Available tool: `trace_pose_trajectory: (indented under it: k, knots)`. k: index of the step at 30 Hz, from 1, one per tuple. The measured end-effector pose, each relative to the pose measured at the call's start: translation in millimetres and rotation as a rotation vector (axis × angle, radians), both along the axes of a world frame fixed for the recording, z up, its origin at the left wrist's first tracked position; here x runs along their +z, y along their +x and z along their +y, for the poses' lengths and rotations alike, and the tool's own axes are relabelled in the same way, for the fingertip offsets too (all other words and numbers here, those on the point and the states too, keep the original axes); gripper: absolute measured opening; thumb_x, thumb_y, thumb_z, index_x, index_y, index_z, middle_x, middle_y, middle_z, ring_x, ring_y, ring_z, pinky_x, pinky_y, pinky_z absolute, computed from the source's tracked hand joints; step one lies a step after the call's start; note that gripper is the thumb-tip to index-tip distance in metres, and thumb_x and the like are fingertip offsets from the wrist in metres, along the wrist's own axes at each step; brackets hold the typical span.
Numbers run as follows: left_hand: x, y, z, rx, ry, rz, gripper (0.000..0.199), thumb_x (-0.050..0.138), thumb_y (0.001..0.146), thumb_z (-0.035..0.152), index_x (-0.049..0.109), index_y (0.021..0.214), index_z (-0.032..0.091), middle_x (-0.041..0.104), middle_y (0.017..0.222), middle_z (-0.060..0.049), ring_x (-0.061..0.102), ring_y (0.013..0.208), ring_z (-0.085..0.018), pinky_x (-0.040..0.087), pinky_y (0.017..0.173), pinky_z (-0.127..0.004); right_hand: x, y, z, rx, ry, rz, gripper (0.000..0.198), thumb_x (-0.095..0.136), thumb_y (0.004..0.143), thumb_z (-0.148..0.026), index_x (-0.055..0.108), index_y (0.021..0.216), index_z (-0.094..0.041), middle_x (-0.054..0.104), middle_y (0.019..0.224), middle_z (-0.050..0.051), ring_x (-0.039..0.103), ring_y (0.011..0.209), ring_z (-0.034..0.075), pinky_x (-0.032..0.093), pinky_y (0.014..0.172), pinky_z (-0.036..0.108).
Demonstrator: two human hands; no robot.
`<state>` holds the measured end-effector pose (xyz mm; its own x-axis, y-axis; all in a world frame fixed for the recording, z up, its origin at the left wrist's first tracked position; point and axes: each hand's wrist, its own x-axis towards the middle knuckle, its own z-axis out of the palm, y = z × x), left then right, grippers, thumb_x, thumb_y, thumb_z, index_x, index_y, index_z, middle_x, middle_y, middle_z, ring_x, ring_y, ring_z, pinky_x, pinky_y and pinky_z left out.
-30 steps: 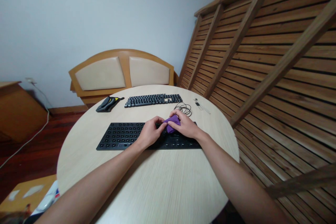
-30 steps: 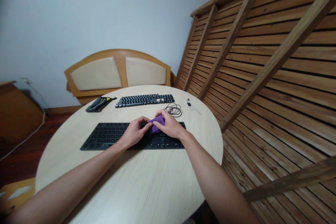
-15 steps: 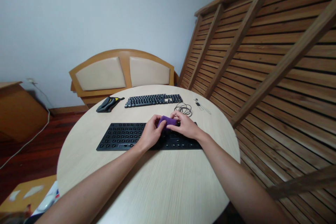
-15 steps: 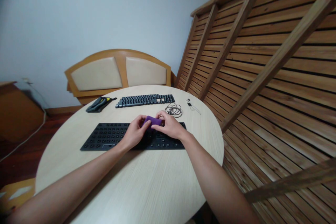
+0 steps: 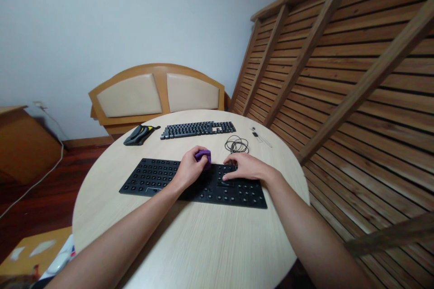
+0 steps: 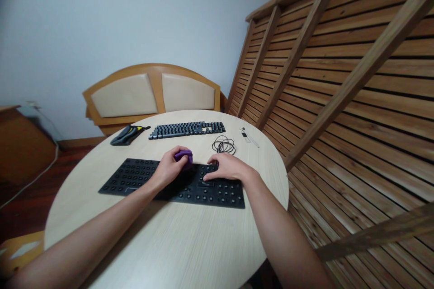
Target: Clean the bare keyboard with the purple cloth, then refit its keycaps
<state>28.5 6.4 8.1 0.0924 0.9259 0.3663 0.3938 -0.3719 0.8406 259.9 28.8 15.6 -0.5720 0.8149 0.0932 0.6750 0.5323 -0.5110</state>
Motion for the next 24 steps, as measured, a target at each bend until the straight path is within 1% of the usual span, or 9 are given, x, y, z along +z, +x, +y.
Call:
trace_pose_trajectory:
  k: [3,5,9,12,16,20,24]
  knots:
    - [-2.2,-3,2,-0.009,-0.012,0.063,0.02,0.051,0.082,0.02,0.063,0.098,0.017,0.07,0.092,-0.005,0.065,0.085,-0.021,0.051,0.081,-0.033,4,-10,-7,0.037,0.003,-0.011,0.055,0.08,0.066,-0.058,0.073,0.104,-0.019,0.074,0.099,0.008,0.068,0.086,0.023,0.05,0.077,0.033]
    - [-2.1,-4,2,0.004,-0.018,0.113,0.02,0.049,0.083,0.019,0.062,0.098,0.017,0.069,0.089,-0.005,0.065,0.082,-0.02,0.05,0.078,-0.032,6,-15,-11,0.084,-0.002,-0.011,0.05,0.08,0.068,-0.056,0.073,0.101,-0.019,0.075,0.096,0.007,0.068,0.082,0.022,0.049,0.073,0.031]
    - [3.8,-8,-1,0.028,-0.09,0.151,0.02,0.046,0.083,0.017,0.059,0.099,0.017,0.065,0.075,-0.001,0.062,0.067,-0.018,0.048,0.067,-0.029,10,-18,-14,0.167,-0.041,-0.015,0.035,0.077,0.073,-0.051,0.076,0.094,-0.022,0.075,0.085,0.003,0.066,0.072,0.018,0.046,0.064,0.027]
    - [8.6,-11,-4,0.029,-0.119,0.222,0.016,0.05,0.084,0.022,0.059,0.097,0.017,0.066,0.076,-0.002,0.062,0.068,-0.019,0.047,0.064,-0.029,11,-15,-13,0.184,-0.085,-0.004,0.031,0.075,0.075,-0.045,0.077,0.096,-0.022,0.075,0.084,0.003,0.065,0.07,0.017,0.045,0.062,0.026]
    - [9.2,-12,-10,-0.052,-0.131,0.42,0.015,0.052,0.086,0.032,0.06,0.087,0.019,0.069,0.078,-0.005,0.064,0.073,-0.023,0.046,0.066,-0.032,9,-11,-11,0.18,-0.126,-0.003,0.03,0.073,0.077,-0.042,0.078,0.098,-0.021,0.076,0.084,0.002,0.065,0.07,0.017,0.045,0.062,0.026]
    - [6.4,-9,-17,-0.169,-0.079,0.506,0.013,0.054,0.085,0.03,0.062,0.087,0.021,0.071,0.084,-0.007,0.066,0.077,-0.024,0.046,0.067,-0.032,8,-10,-10,0.162,-0.142,-0.019,0.026,0.068,0.082,-0.042,0.078,0.093,-0.02,0.076,0.082,0.003,0.067,0.071,0.018,0.045,0.063,0.026]
    - [4.9,-7,-20,-0.165,-0.057,0.559,0.013,0.056,0.085,0.032,0.062,0.087,0.021,0.071,0.083,-0.007,0.066,0.076,-0.025,0.044,0.065,-0.031,9,-12,-11,0.151,-0.088,-0.061,0.024,0.066,0.082,-0.042,0.076,0.086,-0.02,0.075,0.079,0.003,0.068,0.071,0.018,0.045,0.062,0.026]
